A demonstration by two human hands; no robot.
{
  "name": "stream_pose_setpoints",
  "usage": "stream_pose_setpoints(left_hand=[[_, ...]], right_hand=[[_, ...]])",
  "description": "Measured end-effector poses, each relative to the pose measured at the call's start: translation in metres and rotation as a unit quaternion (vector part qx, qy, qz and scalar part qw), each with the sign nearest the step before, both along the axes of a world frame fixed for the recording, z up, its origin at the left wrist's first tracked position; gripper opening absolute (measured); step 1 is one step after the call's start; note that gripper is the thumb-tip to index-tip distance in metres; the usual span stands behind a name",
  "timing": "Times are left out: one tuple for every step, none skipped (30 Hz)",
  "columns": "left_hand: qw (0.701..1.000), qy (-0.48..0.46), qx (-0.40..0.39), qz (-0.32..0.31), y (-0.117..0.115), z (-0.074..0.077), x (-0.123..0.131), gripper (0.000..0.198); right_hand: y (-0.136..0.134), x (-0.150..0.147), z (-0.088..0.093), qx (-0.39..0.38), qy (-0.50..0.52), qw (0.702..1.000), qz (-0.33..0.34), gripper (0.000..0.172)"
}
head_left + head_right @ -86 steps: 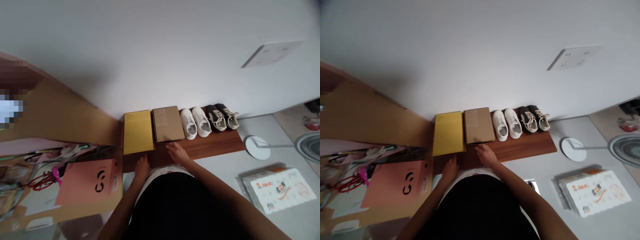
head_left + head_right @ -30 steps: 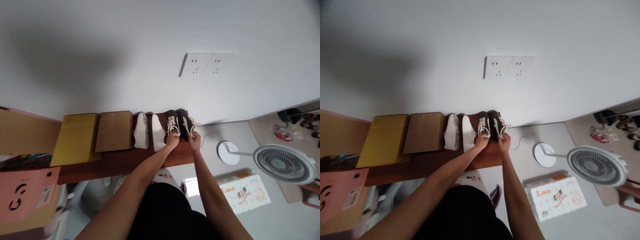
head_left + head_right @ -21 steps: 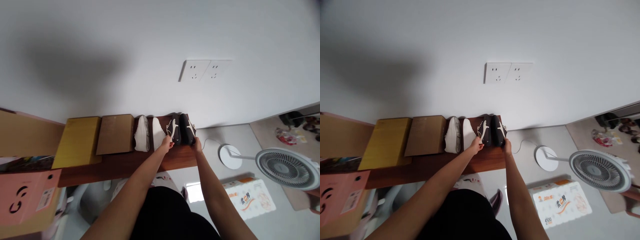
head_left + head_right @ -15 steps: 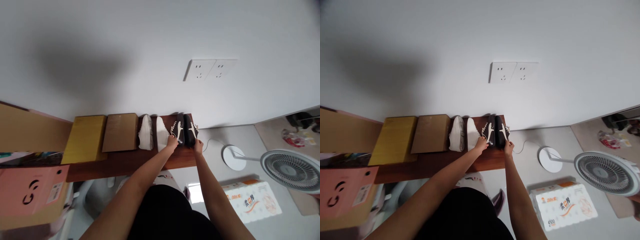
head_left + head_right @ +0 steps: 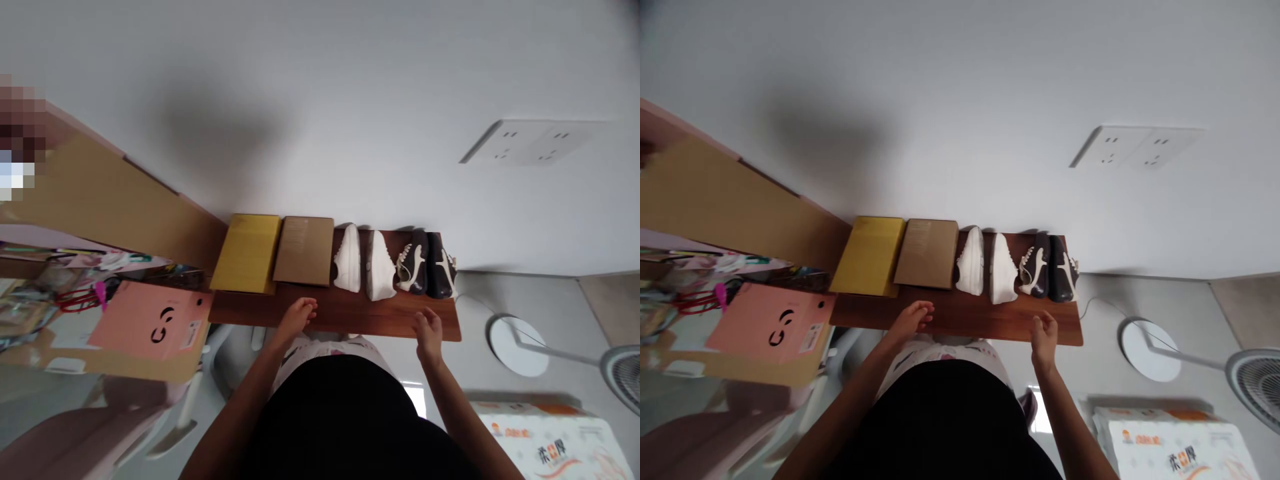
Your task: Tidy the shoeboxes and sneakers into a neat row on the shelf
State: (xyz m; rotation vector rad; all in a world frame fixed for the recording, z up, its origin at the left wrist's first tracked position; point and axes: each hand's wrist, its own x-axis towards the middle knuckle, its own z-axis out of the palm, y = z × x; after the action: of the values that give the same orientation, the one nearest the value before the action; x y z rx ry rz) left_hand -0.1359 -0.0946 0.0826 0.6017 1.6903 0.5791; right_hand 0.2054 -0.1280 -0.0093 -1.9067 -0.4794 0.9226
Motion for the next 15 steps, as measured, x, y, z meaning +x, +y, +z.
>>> stream_pose_setpoints(left_hand=[[1.0,0.014,0.007,0.014,-0.005,0.0,-0.018,0.017],[0.999,0.026,0.014,0.021,-0.008,0.0,-0.035,0.017],[0.999,0.035,0.021,0.024,-0.01,0.001,-0.051,0.017],[0.998,0.043,0.03,0.024,-0.011,0.001,-0.066,0.018],[0.998,0.048,0.039,0.022,-0.01,0.001,-0.081,0.018],[0.997,0.05,0.049,0.02,-0.009,0.001,-0.094,0.019],[0.997,0.051,0.062,0.018,-0.007,0.0,-0.108,0.019],[0.996,0.051,0.077,0.019,-0.005,0.0,-0.121,0.019],[0.994,0.053,0.092,0.022,-0.003,-0.001,-0.134,0.019],[0.992,0.057,0.107,0.026,-0.001,-0.003,-0.147,0.018],[0.99,0.063,0.122,0.03,0.001,-0.004,-0.16,0.018],[0.988,0.071,0.135,0.033,0.003,-0.006,-0.174,0.018],[0.986,0.081,0.144,0.035,0.005,-0.007,-0.187,0.018],[0.984,0.093,0.151,0.035,0.006,-0.009,-0.2,0.017],[0.981,0.108,0.154,0.034,0.007,-0.01,-0.213,0.015]], right_hand=[[0.004,-0.021,0.006,0.002,0.026,1.0,0.013,0.053],[0.009,-0.043,0.013,0.006,0.048,0.998,0.027,0.052],[0.015,-0.067,0.02,0.008,0.069,0.997,0.042,0.05],[0.022,-0.091,0.027,0.01,0.083,0.995,0.049,0.049],[0.028,-0.116,0.034,0.014,0.101,0.993,0.067,0.047],[0.035,-0.141,0.041,0.017,0.112,0.99,0.082,0.047],[0.04,-0.165,0.046,0.02,0.119,0.988,0.094,0.046],[0.044,-0.189,0.052,0.022,0.129,0.985,0.113,0.045],[0.048,-0.211,0.056,0.023,0.142,0.981,0.131,0.044],[0.05,-0.232,0.059,0.023,0.162,0.976,0.144,0.043],[0.052,-0.251,0.062,0.02,0.186,0.97,0.154,0.041],[0.052,-0.269,0.063,0.012,0.213,0.963,0.162,0.039],[0.053,-0.285,0.064,0.001,0.238,0.957,0.168,0.038],[0.053,-0.3,0.064,-0.014,0.258,0.951,0.172,0.036],[0.054,-0.314,0.063,-0.031,0.271,0.945,0.178,0.035]])
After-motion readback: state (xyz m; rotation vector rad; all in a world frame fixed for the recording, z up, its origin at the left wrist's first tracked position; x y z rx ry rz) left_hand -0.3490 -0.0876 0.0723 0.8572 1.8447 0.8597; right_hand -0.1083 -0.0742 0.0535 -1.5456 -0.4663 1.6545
